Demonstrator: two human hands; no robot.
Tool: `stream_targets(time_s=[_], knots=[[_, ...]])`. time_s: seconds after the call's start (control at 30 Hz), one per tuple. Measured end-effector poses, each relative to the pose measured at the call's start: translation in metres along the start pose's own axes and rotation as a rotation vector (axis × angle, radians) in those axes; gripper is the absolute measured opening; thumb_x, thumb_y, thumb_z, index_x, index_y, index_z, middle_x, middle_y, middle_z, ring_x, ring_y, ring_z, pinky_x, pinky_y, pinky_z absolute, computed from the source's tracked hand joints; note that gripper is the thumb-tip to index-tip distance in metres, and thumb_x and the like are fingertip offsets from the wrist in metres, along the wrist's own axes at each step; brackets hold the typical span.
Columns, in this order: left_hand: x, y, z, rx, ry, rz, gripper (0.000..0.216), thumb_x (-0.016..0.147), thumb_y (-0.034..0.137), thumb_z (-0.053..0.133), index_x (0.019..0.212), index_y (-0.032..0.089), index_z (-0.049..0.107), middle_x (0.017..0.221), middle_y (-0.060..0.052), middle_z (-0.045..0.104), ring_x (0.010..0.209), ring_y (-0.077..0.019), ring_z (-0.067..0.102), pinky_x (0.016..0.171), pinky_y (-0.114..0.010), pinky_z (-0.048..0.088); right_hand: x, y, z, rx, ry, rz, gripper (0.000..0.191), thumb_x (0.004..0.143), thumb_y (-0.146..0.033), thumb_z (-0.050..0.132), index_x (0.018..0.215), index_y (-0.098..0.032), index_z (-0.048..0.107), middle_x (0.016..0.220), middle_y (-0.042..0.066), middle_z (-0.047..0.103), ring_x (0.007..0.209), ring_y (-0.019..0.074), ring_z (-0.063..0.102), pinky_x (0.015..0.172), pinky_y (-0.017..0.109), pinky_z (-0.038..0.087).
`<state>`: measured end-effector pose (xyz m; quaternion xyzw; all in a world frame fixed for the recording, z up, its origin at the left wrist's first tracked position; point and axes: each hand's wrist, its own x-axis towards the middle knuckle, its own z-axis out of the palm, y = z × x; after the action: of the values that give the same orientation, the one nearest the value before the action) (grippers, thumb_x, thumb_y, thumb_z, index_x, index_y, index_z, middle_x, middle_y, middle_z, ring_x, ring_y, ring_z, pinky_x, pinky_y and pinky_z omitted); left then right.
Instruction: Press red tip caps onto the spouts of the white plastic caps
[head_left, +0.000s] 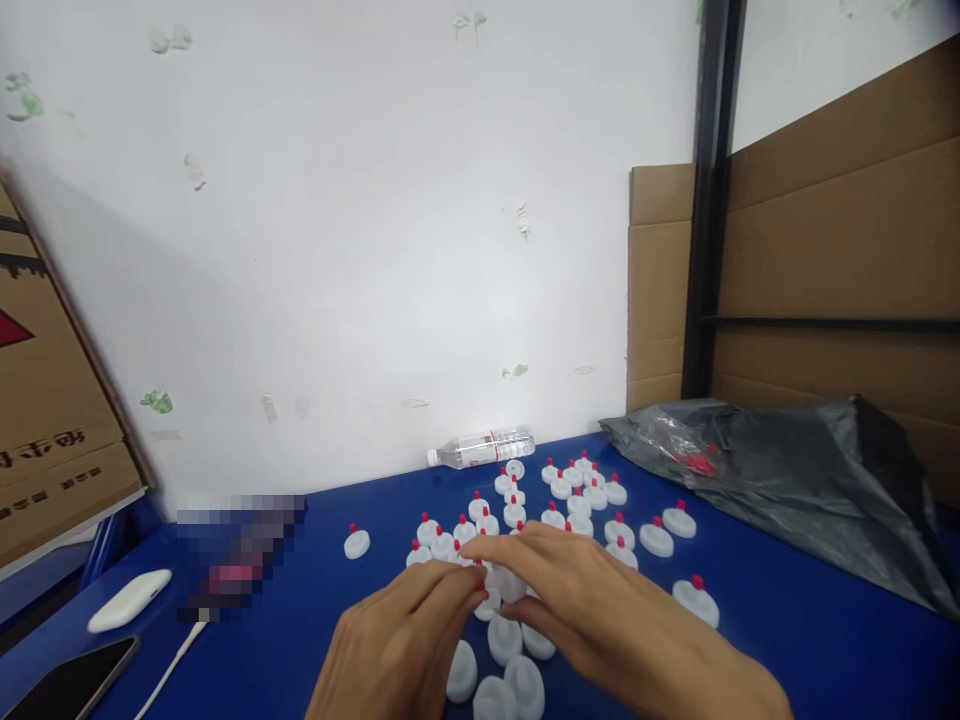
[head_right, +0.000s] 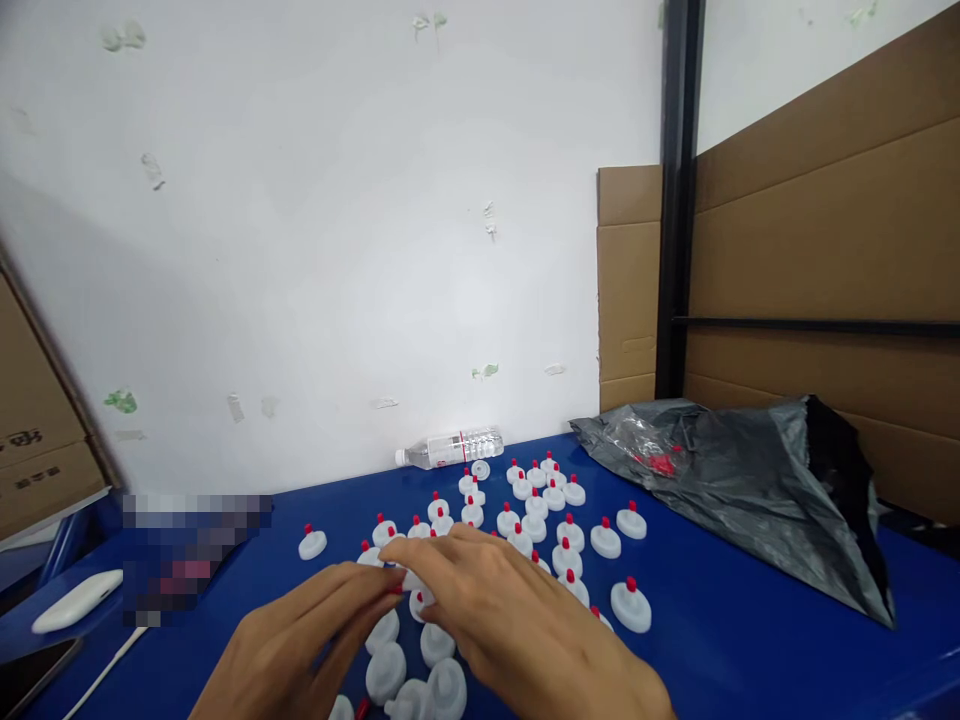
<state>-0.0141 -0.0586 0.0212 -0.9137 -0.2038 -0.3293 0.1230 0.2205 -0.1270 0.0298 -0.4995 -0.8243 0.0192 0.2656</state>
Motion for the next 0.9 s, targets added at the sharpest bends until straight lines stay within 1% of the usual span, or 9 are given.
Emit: stream_targets(time_s=[0.13,0.27,0.33,0.4,0.5,0.57,0.67,0.77,0.9], knots=[[-0.005,-0.003,-0.001,0.080,-0.063,-0.052,0.042,0.098,0.004,0.044,0.125,0.025,0.067,0.111,-0.004,0.081,0.092,-0.0200,0.082,0.073,-0.024,0.066,0.004,-0.004,0.003,-0.098,0.066,-0.087,0.070,0.099,-0.011,0.069,0.160,-0.031,0.042,0.142,0.005,0.072,0.133,0.0260,0.067,0.110,0.041,0.059],[-0.008,-0.005,0.000,0.058,-0.138,-0.114,0.045,0.096,0.000,0.038,0.119,0.025,0.067,0.106,-0.005,0.079,0.090,-0.0188,0.080,0.072,-0.022,0.062,0.010,-0.011,0.007,-0.166,0.151,-0.214,0.067,0.097,-0.006,0.064,0.158,-0.019,0.038,0.127,0.008,0.077,0.116,0.0257,0.074,0.102,0.039,0.060],[-0.008,-0.005,0.000,0.016,-0.178,-0.122,0.043,0.095,0.001,0.037,0.116,0.025,0.067,0.105,-0.005,0.079,0.091,-0.0186,0.079,0.074,-0.023,0.061,0.010,-0.012,0.008,-0.186,0.178,-0.240,0.062,0.099,-0.008,0.061,0.155,-0.019,0.038,0.120,0.007,0.078,0.109,0.0248,0.075,0.097,0.037,0.060],[-0.008,-0.006,0.000,0.000,-0.204,-0.129,0.041,0.093,0.001,0.039,0.112,0.024,0.068,0.100,-0.004,0.078,0.087,-0.0192,0.078,0.070,-0.023,0.058,0.010,-0.013,0.007,-0.208,0.196,-0.260,0.059,0.100,-0.009,0.059,0.154,-0.018,0.038,0.118,0.006,0.078,0.107,0.0247,0.075,0.096,0.037,0.059],[-0.009,-0.004,0.000,0.028,-0.243,-0.153,0.042,0.086,-0.001,0.041,0.104,0.024,0.069,0.091,-0.002,0.077,0.078,-0.0200,0.076,0.062,-0.025,0.052,0.009,-0.014,0.005,-0.236,0.205,-0.282,0.063,0.097,-0.005,0.057,0.156,-0.017,0.035,0.120,0.006,0.077,0.109,0.0250,0.074,0.094,0.036,0.057],[-0.008,-0.002,0.000,0.044,-0.268,-0.162,0.042,0.085,-0.002,0.039,0.101,0.024,0.069,0.089,-0.002,0.077,0.077,-0.0204,0.075,0.062,-0.026,0.050,0.010,-0.014,0.004,-0.246,0.196,-0.292,0.064,0.095,-0.002,0.056,0.155,-0.016,0.035,0.118,0.006,0.077,0.105,0.0243,0.074,0.091,0.035,0.056],[-0.005,0.002,0.002,0.035,-0.263,-0.176,0.041,0.089,-0.001,0.037,0.096,0.023,0.069,0.087,-0.002,0.078,0.075,-0.0202,0.076,0.059,-0.026,0.048,0.012,-0.014,0.005,-0.260,0.160,-0.284,0.067,0.092,-0.001,0.056,0.154,-0.015,0.036,0.111,0.005,0.078,0.098,0.0237,0.074,0.085,0.035,0.057],[0.000,0.005,0.004,0.039,-0.219,-0.186,0.041,0.090,0.000,0.036,0.093,0.023,0.070,0.085,-0.002,0.078,0.073,-0.0204,0.077,0.055,-0.026,0.046,0.014,-0.013,0.007,-0.264,0.127,-0.264,0.071,0.088,0.001,0.061,0.153,-0.016,0.038,0.110,0.004,0.078,0.097,0.0246,0.074,0.084,0.036,0.058],[0.004,0.006,-0.007,0.050,-0.181,-0.149,0.041,0.104,0.012,0.036,0.096,0.025,0.074,0.089,-0.002,0.080,0.079,-0.0198,0.078,0.064,-0.024,0.054,0.011,-0.010,0.004,-0.162,0.164,-0.223,0.064,0.095,-0.009,0.066,0.153,-0.024,0.042,0.125,0.004,0.077,0.111,0.0235,0.073,0.096,0.037,0.058]])
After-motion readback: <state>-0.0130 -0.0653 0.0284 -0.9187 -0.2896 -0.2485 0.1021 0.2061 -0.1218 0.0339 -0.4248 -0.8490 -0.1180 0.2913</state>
